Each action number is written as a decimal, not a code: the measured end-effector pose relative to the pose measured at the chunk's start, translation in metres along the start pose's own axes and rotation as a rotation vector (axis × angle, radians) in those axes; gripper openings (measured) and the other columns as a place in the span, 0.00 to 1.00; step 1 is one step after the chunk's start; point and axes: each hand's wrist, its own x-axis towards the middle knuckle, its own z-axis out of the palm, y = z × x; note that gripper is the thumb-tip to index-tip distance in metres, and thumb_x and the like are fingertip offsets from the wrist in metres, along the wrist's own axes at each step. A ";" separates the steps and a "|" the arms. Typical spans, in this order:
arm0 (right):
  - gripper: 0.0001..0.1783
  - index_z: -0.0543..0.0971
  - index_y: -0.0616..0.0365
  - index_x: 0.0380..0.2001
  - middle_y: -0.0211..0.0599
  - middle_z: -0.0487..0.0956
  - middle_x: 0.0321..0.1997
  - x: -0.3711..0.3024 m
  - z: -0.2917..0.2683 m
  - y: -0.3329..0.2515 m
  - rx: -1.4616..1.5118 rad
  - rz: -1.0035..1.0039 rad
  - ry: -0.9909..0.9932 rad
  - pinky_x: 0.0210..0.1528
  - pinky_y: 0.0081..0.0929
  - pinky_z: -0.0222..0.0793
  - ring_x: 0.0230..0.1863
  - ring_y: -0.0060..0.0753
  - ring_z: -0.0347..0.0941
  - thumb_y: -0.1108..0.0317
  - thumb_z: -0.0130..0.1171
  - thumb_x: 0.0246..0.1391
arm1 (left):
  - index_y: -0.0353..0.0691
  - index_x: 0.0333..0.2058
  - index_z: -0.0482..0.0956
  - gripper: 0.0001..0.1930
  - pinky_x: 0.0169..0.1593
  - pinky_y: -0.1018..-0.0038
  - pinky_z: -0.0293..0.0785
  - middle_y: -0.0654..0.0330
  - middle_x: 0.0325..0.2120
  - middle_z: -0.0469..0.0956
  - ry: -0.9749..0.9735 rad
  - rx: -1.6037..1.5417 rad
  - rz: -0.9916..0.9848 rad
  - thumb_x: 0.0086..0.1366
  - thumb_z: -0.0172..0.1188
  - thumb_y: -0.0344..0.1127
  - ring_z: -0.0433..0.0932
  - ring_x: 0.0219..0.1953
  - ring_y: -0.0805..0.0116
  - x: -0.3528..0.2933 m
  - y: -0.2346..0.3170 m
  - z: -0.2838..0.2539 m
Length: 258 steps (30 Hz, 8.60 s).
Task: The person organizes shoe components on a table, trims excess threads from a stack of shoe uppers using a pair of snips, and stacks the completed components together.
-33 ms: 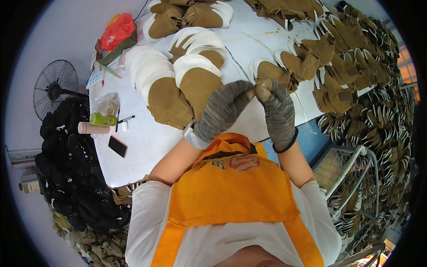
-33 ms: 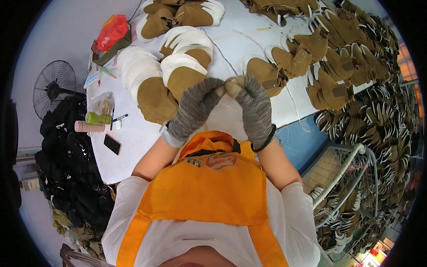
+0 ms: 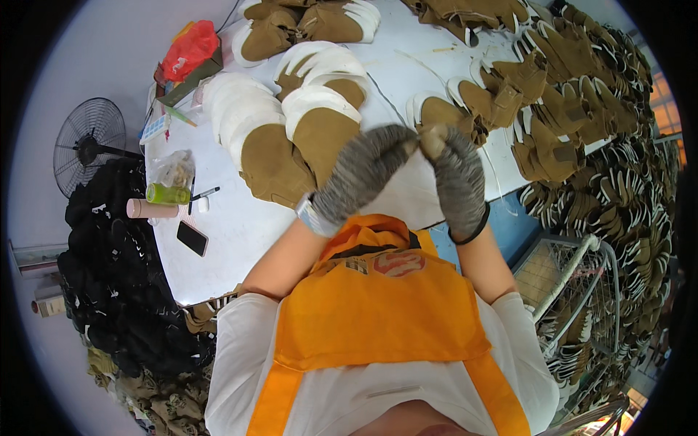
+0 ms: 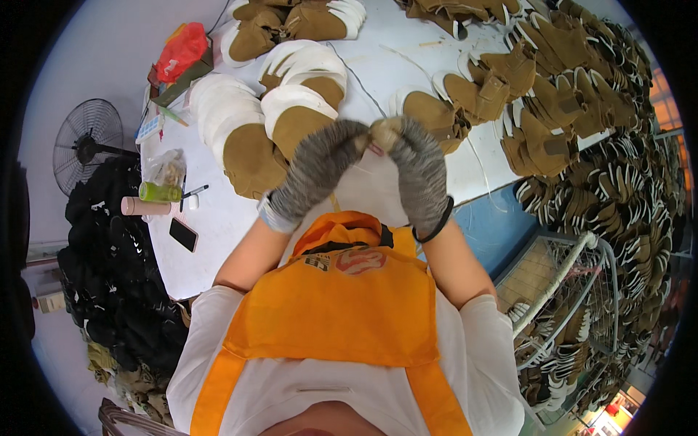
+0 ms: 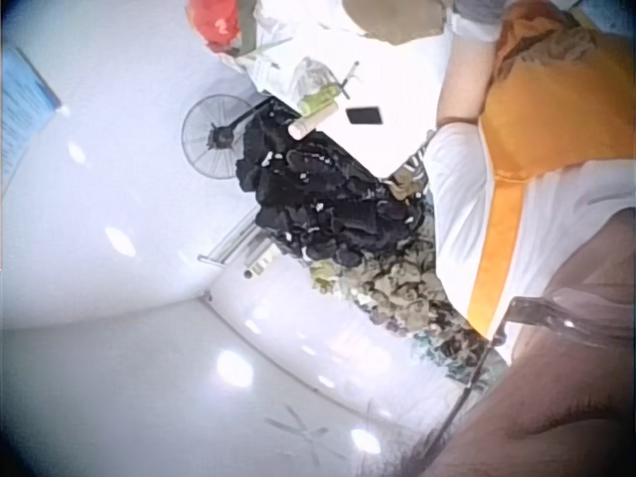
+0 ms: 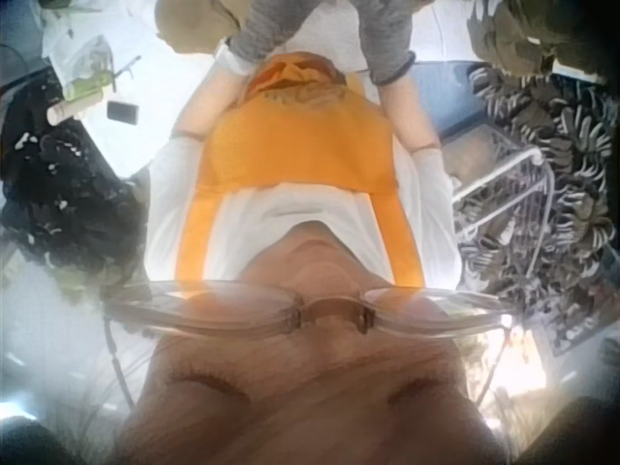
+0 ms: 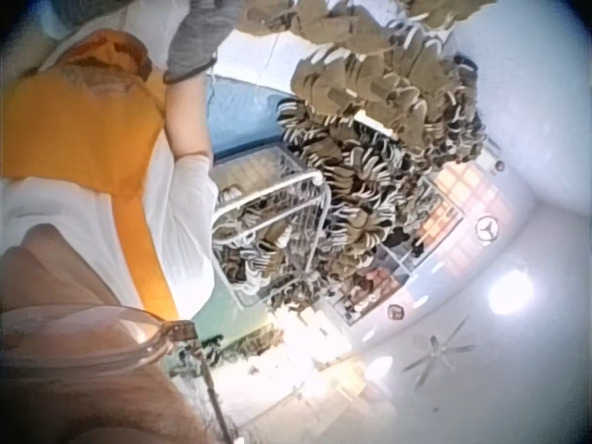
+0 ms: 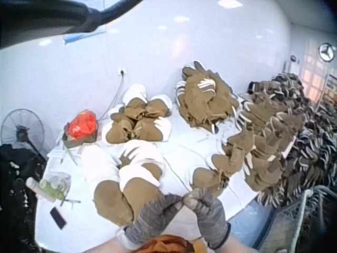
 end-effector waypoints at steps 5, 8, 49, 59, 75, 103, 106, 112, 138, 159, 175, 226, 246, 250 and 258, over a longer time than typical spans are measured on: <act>0.06 0.79 0.58 0.35 0.29 0.76 0.32 0.032 -0.020 -0.009 -0.423 -0.520 0.112 0.40 0.26 0.69 0.34 0.26 0.71 0.70 0.60 0.53 | 0.37 0.42 0.79 0.13 0.44 0.75 0.70 0.59 0.33 0.79 -0.057 -0.222 -0.183 0.63 0.60 0.39 0.74 0.36 0.71 0.017 -0.011 -0.015; 0.08 0.79 0.55 0.34 0.31 0.75 0.31 0.016 -0.017 -0.005 -0.606 -0.570 -0.090 0.37 0.31 0.67 0.33 0.34 0.71 0.73 0.60 0.47 | 0.35 0.48 0.74 0.16 0.36 0.80 0.70 0.62 0.33 0.77 -0.304 -0.759 -0.569 0.67 0.53 0.39 0.69 0.28 0.74 0.018 0.002 -0.010; 0.12 0.77 0.57 0.40 0.25 0.73 0.27 -0.032 0.012 -0.006 0.279 0.457 -0.236 0.26 0.14 0.60 0.23 0.14 0.62 0.62 0.59 0.57 | 0.40 0.38 0.79 0.10 0.43 0.68 0.72 0.58 0.32 0.77 0.210 0.134 0.278 0.56 0.63 0.27 0.76 0.34 0.58 -0.034 -0.006 -0.003; 0.12 0.78 0.62 0.39 0.35 0.78 0.32 -0.035 -0.001 0.004 -0.202 0.101 -0.206 0.42 0.22 0.70 0.36 0.24 0.73 0.69 0.63 0.52 | 0.37 0.38 0.81 0.08 0.38 0.77 0.74 0.59 0.31 0.80 -0.109 -0.154 -0.438 0.60 0.62 0.30 0.78 0.32 0.71 -0.031 0.017 -0.018; 0.14 0.71 0.58 0.41 0.23 0.69 0.30 -0.040 0.002 0.039 1.014 0.680 -0.429 0.32 0.17 0.62 0.27 0.15 0.58 0.57 0.51 0.63 | 0.37 0.42 0.78 0.11 0.45 0.73 0.72 0.58 0.39 0.77 -0.021 0.013 0.019 0.60 0.61 0.26 0.76 0.41 0.68 -0.037 0.007 -0.008; 0.11 0.79 0.62 0.42 0.29 0.79 0.36 -0.022 0.004 0.033 0.183 0.406 -0.173 0.41 0.16 0.69 0.36 0.19 0.72 0.70 0.58 0.56 | 0.36 0.44 0.71 0.14 0.43 0.75 0.71 0.61 0.35 0.73 -0.065 -0.022 -0.363 0.63 0.60 0.37 0.72 0.37 0.73 -0.055 -0.016 0.019; 0.12 0.80 0.63 0.40 0.31 0.80 0.35 -0.027 0.004 0.039 0.148 0.280 -0.097 0.40 0.20 0.70 0.35 0.22 0.74 0.69 0.62 0.53 | 0.36 0.41 0.73 0.11 0.42 0.75 0.73 0.61 0.34 0.75 -0.096 -0.278 -0.417 0.63 0.59 0.34 0.75 0.35 0.72 -0.057 -0.034 0.014; 0.08 0.80 0.63 0.36 0.40 0.78 0.31 -0.021 -0.035 0.053 -0.700 -0.223 -0.222 0.40 0.28 0.69 0.35 0.36 0.75 0.73 0.60 0.52 | 0.36 0.44 0.71 0.15 0.37 0.78 0.73 0.61 0.34 0.75 -0.219 -1.048 -0.707 0.65 0.57 0.39 0.76 0.30 0.69 -0.060 -0.044 -0.021; 0.17 0.74 0.57 0.31 0.31 0.76 0.22 -0.054 -0.037 -0.051 -0.288 0.049 -0.447 0.32 0.30 0.69 0.21 0.33 0.70 0.53 0.54 0.59 | 0.45 0.25 0.66 0.12 0.20 0.83 0.54 0.73 0.14 0.55 -0.024 -1.776 -0.928 0.69 0.47 0.40 0.53 0.15 0.80 -0.068 -0.017 -0.013; 0.25 0.77 0.66 0.40 0.41 0.77 0.36 0.076 -0.321 0.112 -0.731 0.176 0.399 0.44 0.30 0.67 0.39 0.35 0.70 0.49 0.52 0.60 | 0.61 0.56 0.69 0.24 0.67 0.56 0.46 0.51 0.57 0.67 -0.067 1.483 0.298 0.60 0.54 0.46 0.60 0.63 0.54 0.281 -0.111 -0.013; 0.22 0.73 0.63 0.49 0.51 0.75 0.46 0.050 -0.259 0.143 -1.352 -0.078 0.410 0.55 0.41 0.64 0.49 0.49 0.71 0.62 0.59 0.54 | 0.35 0.50 0.74 0.18 0.52 0.74 0.69 0.59 0.42 0.77 -0.166 -0.372 -0.800 0.64 0.59 0.38 0.74 0.45 0.68 -0.123 -0.108 0.041; 0.17 0.76 0.62 0.49 0.32 0.75 0.48 0.038 0.190 0.281 0.110 0.453 -0.450 0.52 0.18 0.61 0.49 0.22 0.67 0.78 0.51 0.56 | 0.37 0.48 0.70 0.30 0.33 0.76 0.71 0.61 0.33 0.76 0.625 -0.503 -1.055 0.55 0.66 0.54 0.73 0.29 0.72 -0.139 -0.340 -0.232; 0.16 0.75 0.59 0.50 0.39 0.74 0.43 0.013 0.126 0.044 -0.414 -0.207 -0.504 0.50 0.28 0.67 0.44 0.37 0.72 0.69 0.47 0.61 | 0.32 0.58 0.64 0.43 0.54 0.72 0.67 0.57 0.49 0.72 0.271 -0.701 -0.441 0.58 0.56 0.65 0.70 0.50 0.69 -0.149 -0.091 -0.161; 0.19 0.74 0.58 0.52 0.41 0.74 0.45 0.017 0.119 0.022 -0.444 -0.363 -0.620 0.52 0.33 0.66 0.48 0.40 0.71 0.67 0.54 0.56 | 0.32 0.59 0.61 0.38 0.57 0.69 0.68 0.54 0.52 0.71 0.413 -1.004 -0.445 0.56 0.66 0.47 0.71 0.53 0.64 -0.129 -0.032 -0.155; 0.19 0.78 0.59 0.42 0.35 0.76 0.40 0.020 0.113 -0.010 -0.200 -0.291 -0.693 0.47 0.28 0.69 0.43 0.31 0.73 0.59 0.63 0.51 | 0.32 0.57 0.64 0.36 0.53 0.71 0.69 0.54 0.49 0.73 0.528 -0.676 -0.385 0.59 0.62 0.52 0.72 0.50 0.65 -0.140 -0.001 -0.137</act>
